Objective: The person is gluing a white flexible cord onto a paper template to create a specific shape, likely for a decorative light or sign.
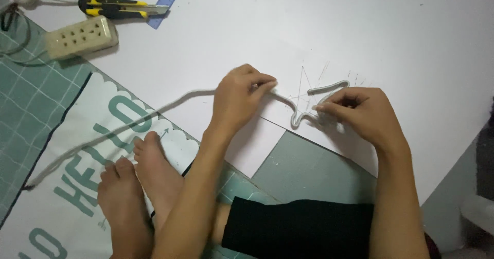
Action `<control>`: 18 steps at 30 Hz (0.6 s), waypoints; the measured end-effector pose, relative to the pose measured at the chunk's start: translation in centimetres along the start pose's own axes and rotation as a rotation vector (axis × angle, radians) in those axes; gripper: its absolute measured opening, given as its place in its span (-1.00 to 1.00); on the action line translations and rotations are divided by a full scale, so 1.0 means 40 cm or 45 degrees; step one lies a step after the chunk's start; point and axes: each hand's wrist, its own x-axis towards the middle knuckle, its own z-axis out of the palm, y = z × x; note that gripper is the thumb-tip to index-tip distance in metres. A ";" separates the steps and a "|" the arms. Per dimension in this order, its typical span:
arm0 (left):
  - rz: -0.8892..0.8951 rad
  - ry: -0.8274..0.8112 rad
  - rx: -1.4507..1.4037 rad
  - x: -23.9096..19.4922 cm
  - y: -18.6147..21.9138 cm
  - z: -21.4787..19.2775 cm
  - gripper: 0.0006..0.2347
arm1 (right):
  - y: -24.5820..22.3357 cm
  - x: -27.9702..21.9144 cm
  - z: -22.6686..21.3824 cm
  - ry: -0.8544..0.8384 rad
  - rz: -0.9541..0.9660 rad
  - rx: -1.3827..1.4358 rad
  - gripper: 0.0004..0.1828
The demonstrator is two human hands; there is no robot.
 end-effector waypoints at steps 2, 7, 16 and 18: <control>0.070 0.028 0.093 -0.012 -0.002 -0.016 -0.92 | 0.013 0.004 0.008 0.021 -0.015 0.013 -0.90; 0.308 0.003 0.340 -0.039 -0.024 -0.029 -0.87 | -0.015 0.004 0.030 0.098 -0.049 -0.001 -0.83; 0.357 0.108 0.310 -0.038 -0.054 0.021 -0.86 | -0.023 -0.004 0.025 0.154 -0.088 0.024 -0.86; 0.343 0.085 0.264 -0.041 -0.053 0.023 -0.90 | -0.019 -0.003 0.025 0.221 -0.051 0.048 -0.87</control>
